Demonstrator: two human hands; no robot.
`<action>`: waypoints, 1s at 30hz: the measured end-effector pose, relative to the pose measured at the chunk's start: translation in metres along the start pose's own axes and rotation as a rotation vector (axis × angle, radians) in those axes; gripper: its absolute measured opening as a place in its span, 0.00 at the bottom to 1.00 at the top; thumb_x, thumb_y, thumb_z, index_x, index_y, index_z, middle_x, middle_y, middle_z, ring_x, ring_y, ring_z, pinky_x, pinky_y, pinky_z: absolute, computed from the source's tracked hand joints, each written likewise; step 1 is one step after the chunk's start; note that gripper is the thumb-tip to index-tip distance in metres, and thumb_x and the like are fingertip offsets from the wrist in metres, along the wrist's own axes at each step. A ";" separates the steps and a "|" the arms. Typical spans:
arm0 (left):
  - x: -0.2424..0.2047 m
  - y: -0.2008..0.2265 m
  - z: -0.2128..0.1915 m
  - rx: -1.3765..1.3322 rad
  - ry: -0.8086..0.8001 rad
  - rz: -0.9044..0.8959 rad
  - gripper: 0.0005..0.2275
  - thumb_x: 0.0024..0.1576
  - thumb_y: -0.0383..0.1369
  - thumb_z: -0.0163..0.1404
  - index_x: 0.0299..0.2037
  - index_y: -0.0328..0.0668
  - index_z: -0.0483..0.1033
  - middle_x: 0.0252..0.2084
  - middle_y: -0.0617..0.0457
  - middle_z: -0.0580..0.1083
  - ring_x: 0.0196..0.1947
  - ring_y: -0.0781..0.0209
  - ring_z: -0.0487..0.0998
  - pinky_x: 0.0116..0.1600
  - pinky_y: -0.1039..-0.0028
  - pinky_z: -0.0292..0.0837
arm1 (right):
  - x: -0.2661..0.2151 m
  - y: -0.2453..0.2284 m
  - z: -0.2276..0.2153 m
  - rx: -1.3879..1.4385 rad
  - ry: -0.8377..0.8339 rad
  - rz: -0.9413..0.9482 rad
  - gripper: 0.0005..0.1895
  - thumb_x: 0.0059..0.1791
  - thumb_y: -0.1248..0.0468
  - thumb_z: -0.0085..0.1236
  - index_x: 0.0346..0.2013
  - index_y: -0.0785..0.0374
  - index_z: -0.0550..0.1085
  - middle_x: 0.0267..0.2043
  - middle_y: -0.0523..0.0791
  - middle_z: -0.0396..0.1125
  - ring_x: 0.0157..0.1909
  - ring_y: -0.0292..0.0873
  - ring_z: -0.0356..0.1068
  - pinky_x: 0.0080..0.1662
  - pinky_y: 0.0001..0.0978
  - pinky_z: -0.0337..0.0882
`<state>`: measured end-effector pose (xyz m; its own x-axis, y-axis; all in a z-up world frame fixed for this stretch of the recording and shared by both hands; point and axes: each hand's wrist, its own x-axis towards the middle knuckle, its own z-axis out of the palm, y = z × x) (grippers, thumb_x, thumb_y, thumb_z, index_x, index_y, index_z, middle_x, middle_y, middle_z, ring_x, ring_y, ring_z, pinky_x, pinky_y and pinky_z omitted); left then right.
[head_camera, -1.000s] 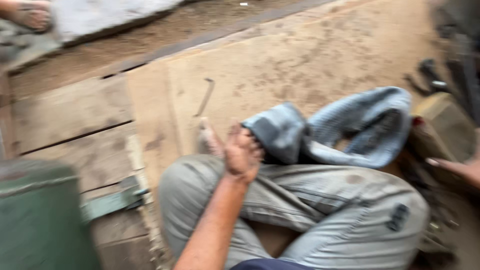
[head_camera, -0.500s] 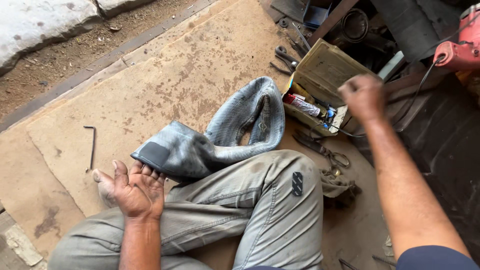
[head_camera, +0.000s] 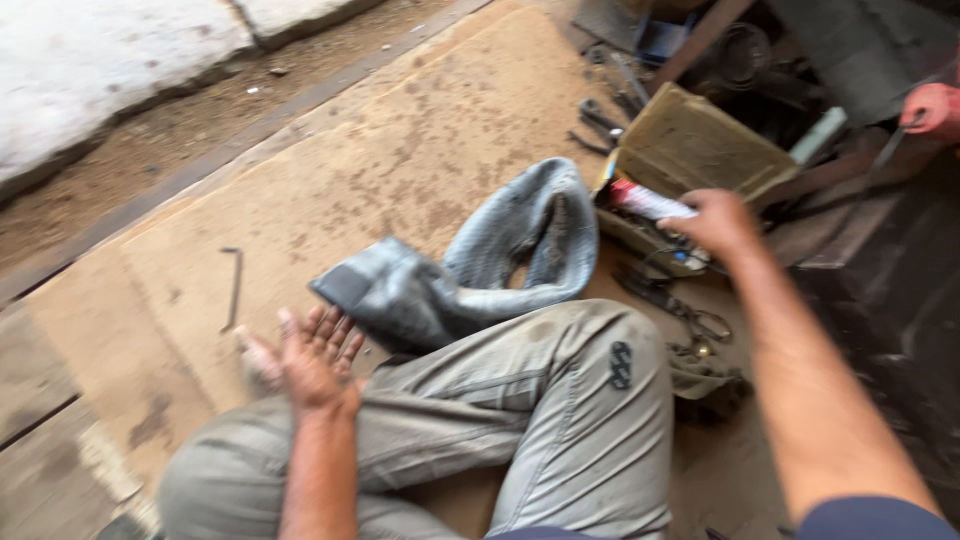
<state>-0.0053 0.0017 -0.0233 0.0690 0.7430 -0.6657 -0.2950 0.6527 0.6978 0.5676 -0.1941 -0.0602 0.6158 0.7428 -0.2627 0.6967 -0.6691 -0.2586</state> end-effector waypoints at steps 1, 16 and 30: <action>0.009 -0.006 -0.004 0.014 0.018 0.029 0.35 0.62 0.55 0.36 0.70 0.32 0.56 0.67 0.40 0.66 0.64 0.48 0.70 0.61 0.57 0.67 | -0.011 -0.010 -0.018 0.061 0.058 0.014 0.29 0.41 0.49 0.75 0.49 0.64 0.81 0.44 0.53 0.76 0.45 0.51 0.76 0.50 0.44 0.73; -0.080 -0.003 0.001 0.240 -0.136 0.549 0.07 0.61 0.32 0.55 0.44 0.36 0.79 0.35 0.58 0.77 0.32 0.70 0.75 0.37 0.80 0.73 | -0.216 -0.350 0.010 1.900 -0.517 0.027 0.17 0.48 0.67 0.57 0.50 0.69 0.73 0.48 0.54 0.74 0.51 0.49 0.75 0.61 0.44 0.72; -0.155 0.042 -0.008 0.706 -0.184 0.907 0.05 0.62 0.31 0.53 0.42 0.38 0.77 0.38 0.52 0.75 0.33 0.61 0.77 0.38 0.71 0.74 | -0.244 -0.368 0.045 1.971 -0.622 0.276 0.18 0.51 0.52 0.53 0.44 0.63 0.75 0.41 0.47 0.75 0.42 0.45 0.76 0.46 0.41 0.75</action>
<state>-0.0359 -0.0876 0.1071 0.2594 0.9521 0.1616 0.2854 -0.2355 0.9290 0.1445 -0.1299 0.0574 0.1410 0.8186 -0.5568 -0.8614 -0.1757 -0.4765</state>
